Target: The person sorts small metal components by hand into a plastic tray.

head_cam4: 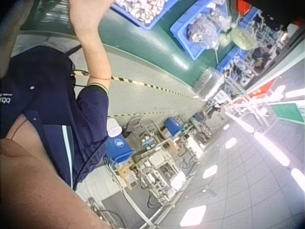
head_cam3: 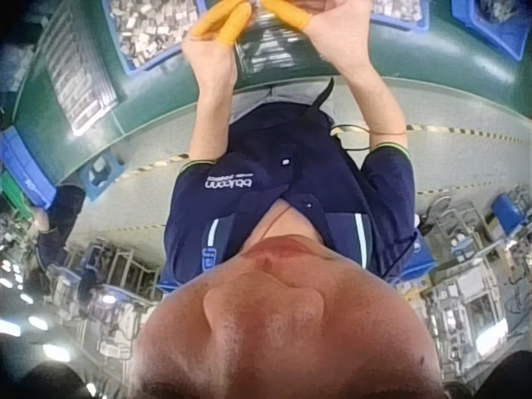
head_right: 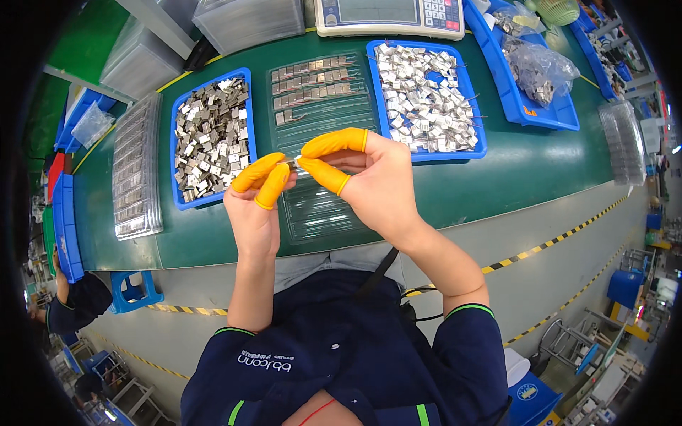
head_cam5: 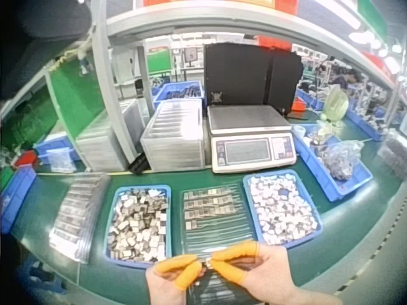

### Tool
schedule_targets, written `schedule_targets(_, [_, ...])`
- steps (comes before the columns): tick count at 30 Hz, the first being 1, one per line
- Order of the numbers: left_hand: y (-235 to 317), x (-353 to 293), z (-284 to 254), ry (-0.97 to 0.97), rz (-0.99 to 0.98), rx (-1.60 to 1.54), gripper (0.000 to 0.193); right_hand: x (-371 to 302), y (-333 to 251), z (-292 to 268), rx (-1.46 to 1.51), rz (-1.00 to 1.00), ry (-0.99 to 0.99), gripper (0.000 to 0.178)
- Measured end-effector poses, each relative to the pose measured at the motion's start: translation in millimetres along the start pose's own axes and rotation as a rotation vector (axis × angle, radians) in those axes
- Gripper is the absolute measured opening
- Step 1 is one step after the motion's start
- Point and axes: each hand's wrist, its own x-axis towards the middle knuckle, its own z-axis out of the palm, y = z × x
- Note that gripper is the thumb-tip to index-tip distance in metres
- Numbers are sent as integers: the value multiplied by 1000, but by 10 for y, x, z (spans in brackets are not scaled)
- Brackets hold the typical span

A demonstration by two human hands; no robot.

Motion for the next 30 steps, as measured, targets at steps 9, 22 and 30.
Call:
schedule_targets(9, [101, 53, -173, -177, -139, -46, 24, 101, 160, -111, -59, -11, -238, 20])
schedule_targets(22, [31, 115, -90, -7, -191, -155, 27, 137, 211, 129, -619, -587, 53, 16])
schedule_targets(30, [202, 81, -421, 79, -26, 157, 33, 802, 521, 97, -1201, -917, 38, 9])
